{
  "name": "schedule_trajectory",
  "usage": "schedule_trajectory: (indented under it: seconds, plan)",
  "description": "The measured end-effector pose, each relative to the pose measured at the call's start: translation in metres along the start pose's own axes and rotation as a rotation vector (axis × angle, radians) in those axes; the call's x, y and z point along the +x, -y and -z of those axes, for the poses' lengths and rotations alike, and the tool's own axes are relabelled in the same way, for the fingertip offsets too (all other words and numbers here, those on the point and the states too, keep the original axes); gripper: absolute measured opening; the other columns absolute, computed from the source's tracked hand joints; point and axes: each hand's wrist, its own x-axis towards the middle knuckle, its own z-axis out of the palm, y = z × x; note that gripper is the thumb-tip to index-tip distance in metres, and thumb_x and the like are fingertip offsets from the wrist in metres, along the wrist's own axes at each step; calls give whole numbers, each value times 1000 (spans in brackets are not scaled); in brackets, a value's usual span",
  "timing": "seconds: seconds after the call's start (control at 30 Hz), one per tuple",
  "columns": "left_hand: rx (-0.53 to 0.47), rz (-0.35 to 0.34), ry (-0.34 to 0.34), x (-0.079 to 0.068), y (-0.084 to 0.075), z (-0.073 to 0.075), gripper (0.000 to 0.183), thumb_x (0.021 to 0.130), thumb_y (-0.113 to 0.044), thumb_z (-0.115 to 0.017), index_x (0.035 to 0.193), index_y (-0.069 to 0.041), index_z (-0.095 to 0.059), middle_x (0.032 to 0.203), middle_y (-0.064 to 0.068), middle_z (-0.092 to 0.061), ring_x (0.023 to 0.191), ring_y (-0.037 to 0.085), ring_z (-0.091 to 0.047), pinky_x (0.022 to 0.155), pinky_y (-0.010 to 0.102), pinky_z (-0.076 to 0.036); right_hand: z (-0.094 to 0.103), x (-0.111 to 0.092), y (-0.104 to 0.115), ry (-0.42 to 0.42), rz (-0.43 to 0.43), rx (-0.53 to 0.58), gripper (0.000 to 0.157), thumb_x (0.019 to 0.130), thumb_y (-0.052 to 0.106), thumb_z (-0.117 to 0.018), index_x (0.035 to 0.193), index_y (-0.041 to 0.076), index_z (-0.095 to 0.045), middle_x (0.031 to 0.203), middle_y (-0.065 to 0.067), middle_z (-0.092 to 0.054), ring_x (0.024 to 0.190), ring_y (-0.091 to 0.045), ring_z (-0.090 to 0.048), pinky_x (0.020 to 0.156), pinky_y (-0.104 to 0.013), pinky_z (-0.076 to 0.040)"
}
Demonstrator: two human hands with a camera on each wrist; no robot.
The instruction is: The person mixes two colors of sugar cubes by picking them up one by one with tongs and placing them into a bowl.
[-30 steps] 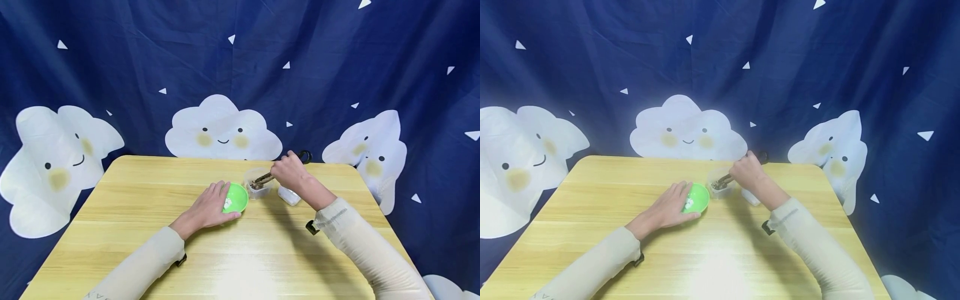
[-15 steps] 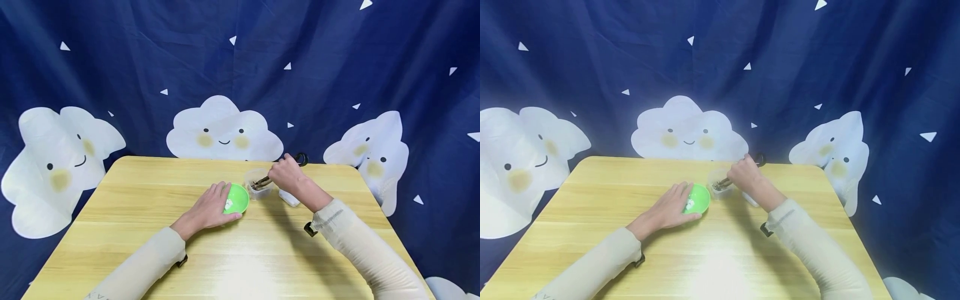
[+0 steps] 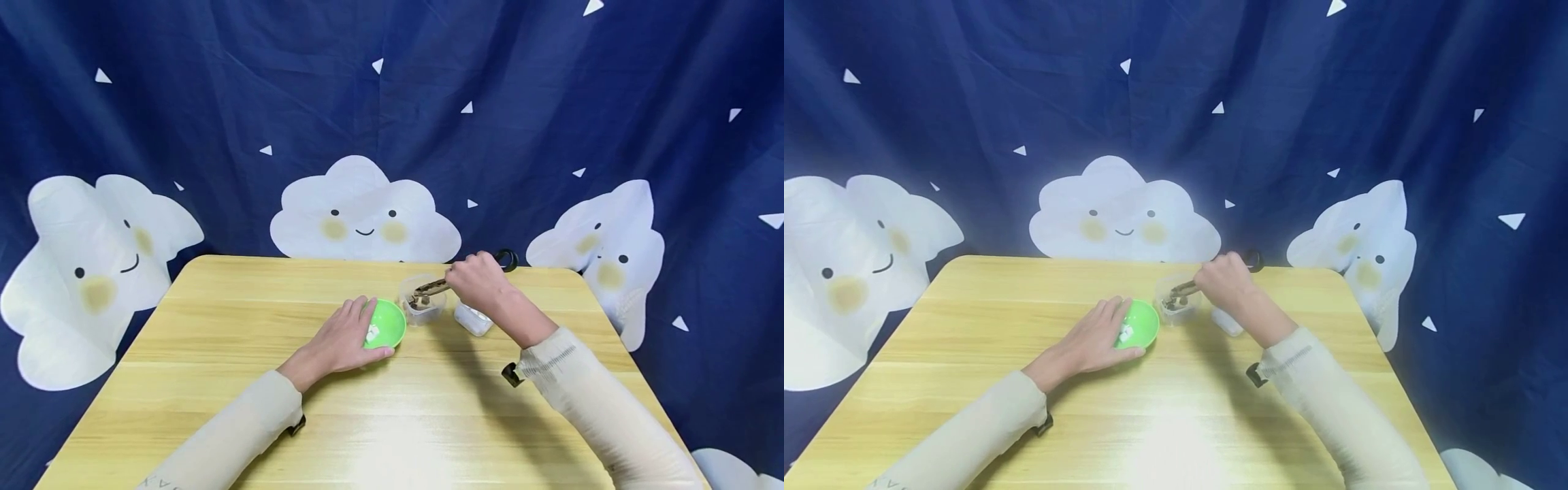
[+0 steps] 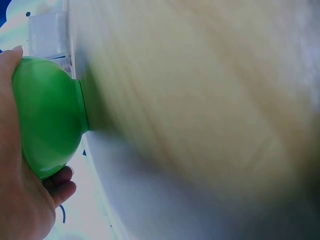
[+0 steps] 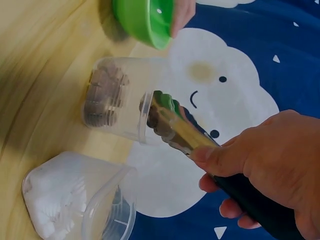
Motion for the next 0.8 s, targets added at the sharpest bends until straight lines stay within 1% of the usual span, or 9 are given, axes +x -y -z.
schedule_trajectory:
  seconds: [0.1,0.17,0.3,0.37,0.43,0.53,0.63,0.8]
  plan:
    - [7,6,4,0,0,0,116,85,-85,-51,162,-1,-29,155,22,-42,130,33,-50,113,49,-46,1,-2,-1,16,-15,26,36,77,-7,-66,54,16,-52,50,2,-50,48,-12,-28,39,-30,-34]
    - [6,4,1,0,1,0,116,85,-85,-51,162,-1,-29,155,22,-42,130,34,-50,114,50,-46,1,-4,-1,31,-18,37,35,77,-7,-66,54,16,-52,51,3,-51,48,-12,-27,39,-31,-35]
    - [-11,1,5,-1,1,0,115,86,-84,-52,162,0,-29,155,23,-42,131,35,-49,115,51,-45,0,-9,0,34,-5,56,30,76,-6,-67,58,15,-56,54,3,-53,45,-12,-35,39,-33,-38]
    - [-15,4,14,-1,1,0,115,86,-84,-51,162,-1,-28,156,22,-41,131,34,-49,115,51,-45,0,-12,1,30,4,61,27,78,-4,-68,61,14,-59,55,3,-54,45,-12,-38,39,-32,-38]
    - [-15,6,20,-1,1,-1,116,86,-85,-50,163,-1,-27,156,22,-41,131,34,-49,114,50,-45,0,-15,2,27,5,63,26,80,-2,-68,62,14,-60,56,2,-54,45,-13,-38,39,-31,-36]
    - [-13,2,13,0,1,-1,116,86,-85,-49,162,-1,-28,155,22,-42,131,34,-49,113,50,-46,3,-19,3,29,-5,57,28,87,6,-71,63,14,-57,57,1,-54,46,-13,-36,39,-29,-33]
    - [-7,-1,10,1,1,-1,116,86,-86,-49,161,0,-29,155,22,-42,131,34,-50,114,51,-46,6,-23,4,36,-18,54,32,91,16,-74,65,13,-56,59,0,-57,46,-15,-36,40,-30,-32]
    - [-6,6,19,1,1,-1,116,85,-85,-50,162,-1,-28,156,21,-41,132,34,-49,114,50,-45,7,-27,4,16,-39,44,35,90,24,-77,66,12,-55,62,-2,-61,47,-18,-44,41,-32,-39]
